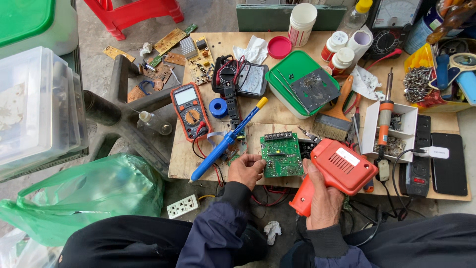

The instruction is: The person uses a heat gun and a blue air blower to work on a green circuit board. They then use a soldering iron to solder components on the board. Finally, they open a green container and use tweezers to pick up small parts.

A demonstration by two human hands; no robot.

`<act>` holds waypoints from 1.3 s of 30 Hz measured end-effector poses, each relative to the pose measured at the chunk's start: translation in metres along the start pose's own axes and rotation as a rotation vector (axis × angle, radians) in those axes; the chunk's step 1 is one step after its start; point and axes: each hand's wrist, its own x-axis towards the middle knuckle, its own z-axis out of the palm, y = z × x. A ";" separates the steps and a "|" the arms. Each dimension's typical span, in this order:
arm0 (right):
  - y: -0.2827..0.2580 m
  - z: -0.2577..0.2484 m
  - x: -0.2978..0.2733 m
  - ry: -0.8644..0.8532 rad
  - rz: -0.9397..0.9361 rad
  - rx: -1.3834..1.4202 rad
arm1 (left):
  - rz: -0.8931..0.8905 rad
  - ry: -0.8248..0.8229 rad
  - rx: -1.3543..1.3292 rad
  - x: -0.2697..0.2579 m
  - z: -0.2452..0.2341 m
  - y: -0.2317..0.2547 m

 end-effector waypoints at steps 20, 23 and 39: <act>-0.011 0.017 0.004 0.049 0.040 -0.051 | 0.021 -0.054 0.209 -0.018 0.010 0.004; -0.012 0.014 0.004 0.045 -0.001 -0.078 | 0.006 -0.033 0.214 -0.020 0.012 0.005; -0.020 0.009 0.000 0.007 -0.049 -0.076 | 0.011 0.036 0.074 0.026 0.009 0.014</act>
